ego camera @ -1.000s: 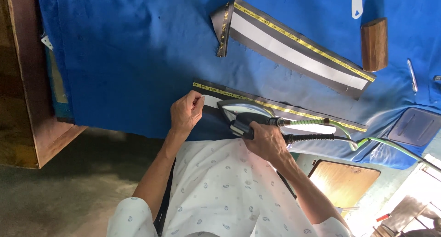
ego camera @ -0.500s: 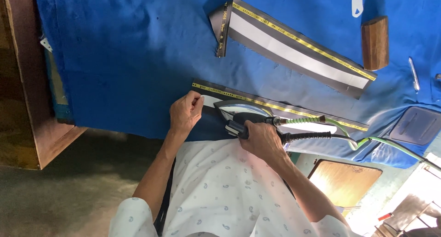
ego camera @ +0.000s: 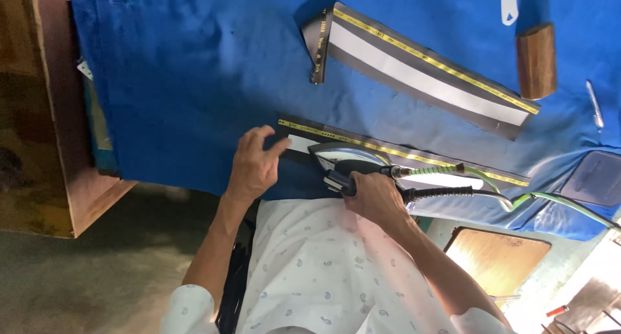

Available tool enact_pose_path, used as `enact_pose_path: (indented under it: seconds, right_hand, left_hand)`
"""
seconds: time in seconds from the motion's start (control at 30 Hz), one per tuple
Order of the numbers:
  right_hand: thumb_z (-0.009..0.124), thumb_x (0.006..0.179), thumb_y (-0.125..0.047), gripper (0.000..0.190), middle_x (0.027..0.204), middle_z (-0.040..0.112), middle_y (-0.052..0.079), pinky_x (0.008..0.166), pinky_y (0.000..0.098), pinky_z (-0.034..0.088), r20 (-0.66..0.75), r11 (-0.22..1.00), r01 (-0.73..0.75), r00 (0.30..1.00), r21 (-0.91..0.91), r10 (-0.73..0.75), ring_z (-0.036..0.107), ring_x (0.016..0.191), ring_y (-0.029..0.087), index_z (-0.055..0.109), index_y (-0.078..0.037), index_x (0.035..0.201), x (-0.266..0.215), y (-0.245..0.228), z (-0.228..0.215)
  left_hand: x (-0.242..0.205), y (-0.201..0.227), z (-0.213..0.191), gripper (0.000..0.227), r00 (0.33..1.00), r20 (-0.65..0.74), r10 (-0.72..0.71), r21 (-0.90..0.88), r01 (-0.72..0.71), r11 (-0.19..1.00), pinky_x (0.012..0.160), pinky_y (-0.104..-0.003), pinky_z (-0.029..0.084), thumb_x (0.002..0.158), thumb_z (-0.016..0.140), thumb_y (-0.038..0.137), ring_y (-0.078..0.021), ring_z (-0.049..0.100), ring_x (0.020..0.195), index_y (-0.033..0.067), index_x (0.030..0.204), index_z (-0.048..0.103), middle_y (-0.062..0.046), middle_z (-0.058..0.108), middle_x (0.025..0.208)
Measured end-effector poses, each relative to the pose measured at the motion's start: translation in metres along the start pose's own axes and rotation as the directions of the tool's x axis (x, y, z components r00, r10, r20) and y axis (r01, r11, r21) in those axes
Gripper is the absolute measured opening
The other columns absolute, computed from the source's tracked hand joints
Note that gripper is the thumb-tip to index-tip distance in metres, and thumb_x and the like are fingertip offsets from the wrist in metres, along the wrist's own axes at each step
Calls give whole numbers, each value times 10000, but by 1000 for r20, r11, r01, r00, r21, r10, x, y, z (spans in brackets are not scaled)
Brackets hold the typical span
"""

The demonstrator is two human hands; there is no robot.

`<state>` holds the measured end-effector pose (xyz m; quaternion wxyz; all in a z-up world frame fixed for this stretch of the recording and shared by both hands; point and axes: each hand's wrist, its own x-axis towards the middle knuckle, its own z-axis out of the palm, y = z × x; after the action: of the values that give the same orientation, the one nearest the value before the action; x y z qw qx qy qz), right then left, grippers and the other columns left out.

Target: The person irons long strips of dark fabric with white inlays on a blue-covered work surface. They use a steam iron and a wooden pressing block, repeatedly pressing, lifting, and repositioning the fabric strips to smooth them.

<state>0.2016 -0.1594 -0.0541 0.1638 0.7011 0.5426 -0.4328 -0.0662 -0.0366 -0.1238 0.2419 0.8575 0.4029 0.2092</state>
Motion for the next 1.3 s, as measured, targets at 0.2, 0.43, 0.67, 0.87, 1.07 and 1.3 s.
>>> enact_pose_path:
  seconds: [0.2,0.43,0.67,0.87,1.07,1.3]
  right_hand:
    - [750,709,-495,408,742,729,141,737,520,595,0,1000,-4,1000,28,4,742,816,402,684,-152,918,0,1,-1]
    - [763,704,-453,392,751,732,152,747,519,595,22,998,-21,1000,53,19,740,821,414,687,-147,936,-1,-2,-4]
    - [724,737,-494,391,776,734,139,767,493,598,55,996,-78,996,33,76,745,852,382,689,-183,970,-1,-4,-6]
    - [704,795,-404,297,794,759,122,787,460,601,91,989,-126,989,76,119,762,867,355,709,-171,978,-14,-12,-27]
    - [732,806,-360,308,792,739,205,730,532,575,69,969,-181,983,167,172,738,863,431,692,-104,972,-35,29,-17]
    - [744,785,-405,328,820,741,165,739,475,590,100,932,-259,965,255,241,744,888,381,672,-138,963,-35,19,-25]
  left_hand:
    - [-10,-6,21,331,995,82,56,108,-65,992,1040,-447,449,1037,474,155,-326,544,1218,304,1101,762,-94,562,1248]
    - [-4,-8,16,328,992,115,-57,84,48,995,1028,-448,474,1043,508,149,-284,588,1178,324,996,781,-50,605,1194]
    - [4,-10,17,334,996,85,-27,62,21,998,955,-425,497,1044,530,129,-269,604,1131,313,924,781,-40,596,1122]
    - [11,-5,11,339,998,64,-1,97,-5,995,926,-411,507,1058,524,127,-252,615,1088,302,909,774,-23,594,1090]
    - [12,-3,12,358,1000,23,16,115,-19,993,896,-389,501,1057,505,135,-243,619,1062,307,879,765,-20,593,1066]
    - [9,-7,16,326,1000,18,18,118,-20,993,889,-385,500,1053,528,150,-235,618,1069,305,880,757,-13,584,1058]
